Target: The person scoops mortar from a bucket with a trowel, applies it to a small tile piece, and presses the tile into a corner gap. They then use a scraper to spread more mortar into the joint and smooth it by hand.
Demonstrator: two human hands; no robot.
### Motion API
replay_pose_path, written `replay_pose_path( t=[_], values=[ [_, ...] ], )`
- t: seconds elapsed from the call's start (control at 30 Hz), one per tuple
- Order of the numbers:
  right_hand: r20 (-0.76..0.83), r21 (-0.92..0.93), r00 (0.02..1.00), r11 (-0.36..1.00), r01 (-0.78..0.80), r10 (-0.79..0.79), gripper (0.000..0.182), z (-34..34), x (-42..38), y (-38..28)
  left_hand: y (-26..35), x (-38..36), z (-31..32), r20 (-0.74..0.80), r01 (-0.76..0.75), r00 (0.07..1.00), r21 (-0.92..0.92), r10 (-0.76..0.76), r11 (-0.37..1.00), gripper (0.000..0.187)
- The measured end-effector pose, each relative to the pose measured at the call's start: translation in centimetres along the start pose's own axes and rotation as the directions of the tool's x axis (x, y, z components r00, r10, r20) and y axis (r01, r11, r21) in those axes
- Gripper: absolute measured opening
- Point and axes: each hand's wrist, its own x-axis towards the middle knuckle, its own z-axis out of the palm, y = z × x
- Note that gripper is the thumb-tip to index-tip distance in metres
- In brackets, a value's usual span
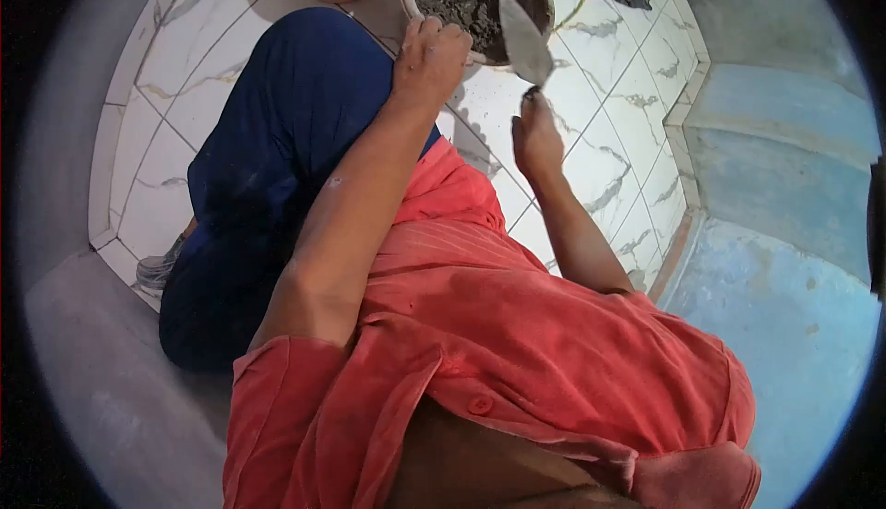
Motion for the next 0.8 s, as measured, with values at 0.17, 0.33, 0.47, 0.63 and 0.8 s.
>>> replay_pose_path(
  t=[0.17,0.33,0.47,0.63,0.8],
  values=[
    [0.028,0.026,0.999,0.999,0.041,-0.042,0.047,4.1,0.1,0.7,0.1,0.0,0.0,0.011,-0.020,1.000,0.028,0.019,0.999,0.011],
    [0.222,-0.145,0.975,0.989,0.003,0.029,0.046,1.7,-6.1,4.7,0.0,0.2,0.1,-0.017,-0.023,1.000,0.014,0.024,1.000,0.009],
    [0.089,0.035,0.979,0.982,-0.186,0.182,0.048,-2.8,-9.3,4.8,0.2,0.1,-0.3,0.003,-0.026,1.000,-0.022,0.026,0.999,0.008],
    [0.150,0.861,0.975,0.463,-0.209,0.161,0.043,-8.0,-4.8,-0.7,0.6,0.1,0.5,-0.031,-0.032,0.999,0.025,0.033,0.999,0.012],
    [-0.334,0.904,0.906,0.182,0.386,-0.261,0.055,-7.0,5.8,-9.3,-0.2,-4.1,-5.4,-0.252,0.018,0.967,-0.114,-0.046,0.993,0.010]
  ],
)
